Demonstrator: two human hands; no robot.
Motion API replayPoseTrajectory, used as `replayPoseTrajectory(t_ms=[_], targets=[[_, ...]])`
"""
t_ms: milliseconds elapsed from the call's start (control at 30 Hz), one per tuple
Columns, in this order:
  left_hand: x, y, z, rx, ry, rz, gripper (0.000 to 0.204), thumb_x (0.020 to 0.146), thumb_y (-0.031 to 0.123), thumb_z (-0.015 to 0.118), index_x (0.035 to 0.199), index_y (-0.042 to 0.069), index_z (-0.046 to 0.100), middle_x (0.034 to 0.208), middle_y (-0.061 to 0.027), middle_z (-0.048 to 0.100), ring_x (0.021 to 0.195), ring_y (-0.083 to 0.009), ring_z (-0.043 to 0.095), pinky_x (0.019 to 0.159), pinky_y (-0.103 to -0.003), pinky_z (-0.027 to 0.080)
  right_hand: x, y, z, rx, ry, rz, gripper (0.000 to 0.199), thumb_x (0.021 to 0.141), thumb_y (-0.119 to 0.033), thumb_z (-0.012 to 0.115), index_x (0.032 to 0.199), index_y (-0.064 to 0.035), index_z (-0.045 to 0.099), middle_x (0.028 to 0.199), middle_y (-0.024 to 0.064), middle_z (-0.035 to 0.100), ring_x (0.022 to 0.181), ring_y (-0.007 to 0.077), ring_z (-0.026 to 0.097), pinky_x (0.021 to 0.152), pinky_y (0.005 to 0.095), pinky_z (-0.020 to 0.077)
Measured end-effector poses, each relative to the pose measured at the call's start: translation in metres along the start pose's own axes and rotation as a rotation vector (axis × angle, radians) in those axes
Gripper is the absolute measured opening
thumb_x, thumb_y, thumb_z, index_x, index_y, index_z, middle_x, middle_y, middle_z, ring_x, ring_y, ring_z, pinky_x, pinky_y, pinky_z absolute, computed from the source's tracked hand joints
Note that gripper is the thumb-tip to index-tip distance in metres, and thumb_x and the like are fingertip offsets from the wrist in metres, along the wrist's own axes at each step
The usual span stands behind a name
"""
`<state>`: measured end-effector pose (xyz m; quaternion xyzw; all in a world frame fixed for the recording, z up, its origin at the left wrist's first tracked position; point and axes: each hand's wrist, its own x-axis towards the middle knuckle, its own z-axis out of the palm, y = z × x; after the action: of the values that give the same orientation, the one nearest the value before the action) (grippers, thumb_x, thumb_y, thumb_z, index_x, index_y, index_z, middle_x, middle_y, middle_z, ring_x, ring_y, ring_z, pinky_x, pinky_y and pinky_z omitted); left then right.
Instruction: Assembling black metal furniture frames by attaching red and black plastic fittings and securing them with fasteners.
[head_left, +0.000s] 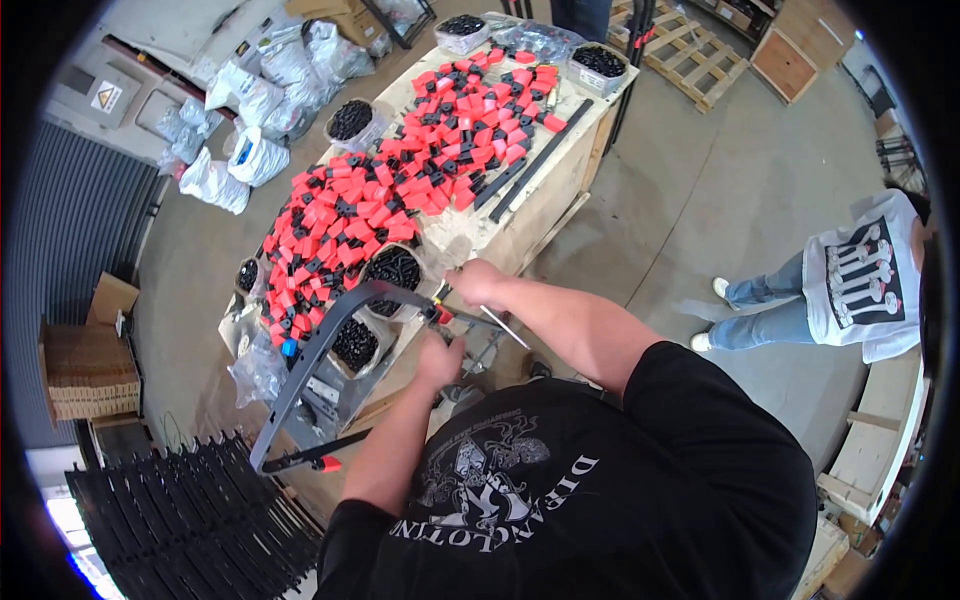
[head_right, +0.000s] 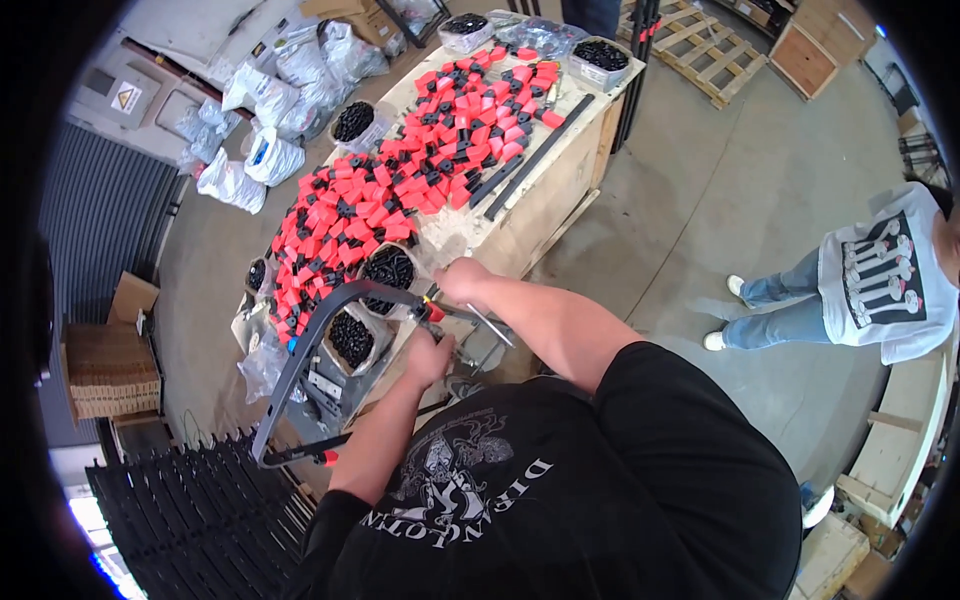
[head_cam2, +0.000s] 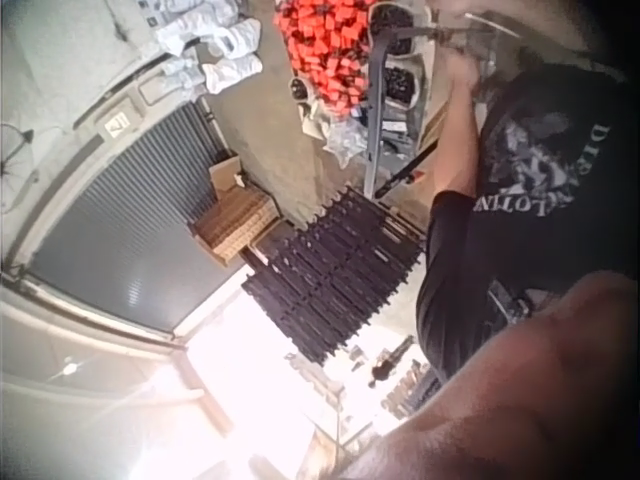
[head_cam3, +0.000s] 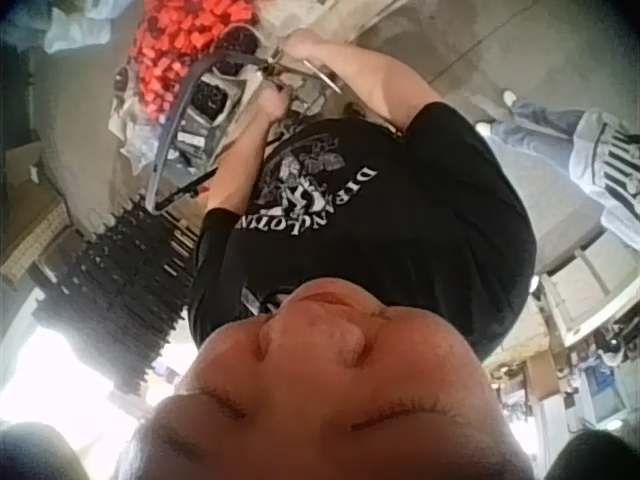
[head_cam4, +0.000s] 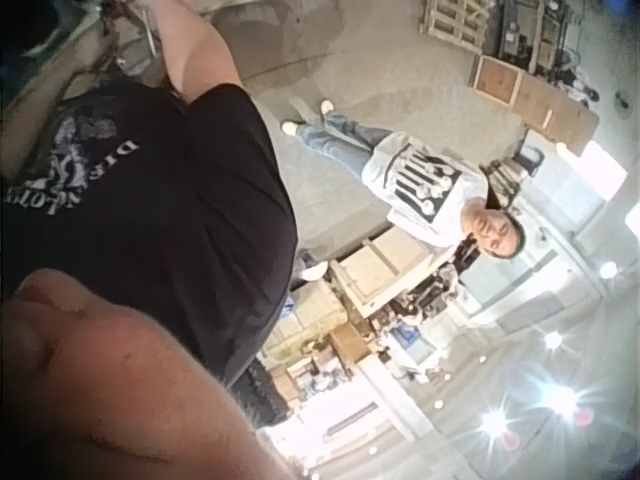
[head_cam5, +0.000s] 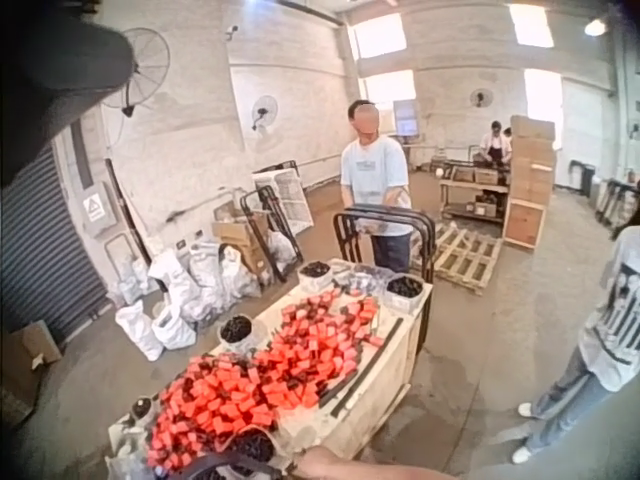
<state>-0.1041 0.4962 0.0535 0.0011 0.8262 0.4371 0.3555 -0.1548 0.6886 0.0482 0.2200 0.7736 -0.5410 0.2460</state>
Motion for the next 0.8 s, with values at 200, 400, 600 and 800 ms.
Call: replayPoseTrajectory(t_ms=[200,400,600,800], targets=[[0.004,0.017,-0.042,-1.428,-0.412,-0.204,0.035,0.089,0.021,0.066,0.108,-0.008,0.059,0.081,-0.0056,0.062,0.064,-0.0148,0.064,0.055,-0.028,0.055,0.017,0.027,0.005,0.423,-0.051,-0.113,0.046,0.101,-0.035,0.058,0.124,0.004,0.059,0.088,0.0122,0.07,0.071,0.0207,0.066,0.067,0.0343,0.053],[0.019,-0.009,-0.008,-0.126,-0.109,-0.065,0.024,0.091,0.015,0.066,0.107,-0.003,0.062,0.085,-0.0083,0.065,0.074,-0.0205,0.069,0.061,-0.035,0.058,-0.006,-0.003,0.014,0.068,0.16,-0.075,0.054,0.101,-0.036,0.053,0.123,0.0126,0.057,0.11,0.0298,0.069,0.099,0.0383,0.071,0.083,0.0435,0.0557],[-0.006,0.028,-0.046,-1.523,-0.43,-0.184,0.029,0.093,0.021,0.059,0.111,-0.002,0.056,0.069,0.0033,0.048,0.058,-0.0109,0.05,0.056,-0.022,0.045,0.013,0.024,0.035,0.072,0.271,-0.213,0.039,0.08,-0.028,0.078,0.104,0.0016,0.071,0.097,0.0231,0.073,0.091,0.0331,0.072,0.083,0.0427,0.0562],[0.037,-0.054,0.0,0.006,-0.015,0.157,0.008,0.084,0.006,0.062,0.09,0.002,0.058,0.068,-0.0062,0.059,0.059,-0.0187,0.06,0.052,-0.036,0.048,-0.009,0.006,0.036,0.104,0.192,-0.107,0.052,0.078,-0.038,0.079,0.105,0.0053,0.069,0.093,0.0211,0.073,0.081,0.0335,0.072,0.072,0.044,0.0578]])
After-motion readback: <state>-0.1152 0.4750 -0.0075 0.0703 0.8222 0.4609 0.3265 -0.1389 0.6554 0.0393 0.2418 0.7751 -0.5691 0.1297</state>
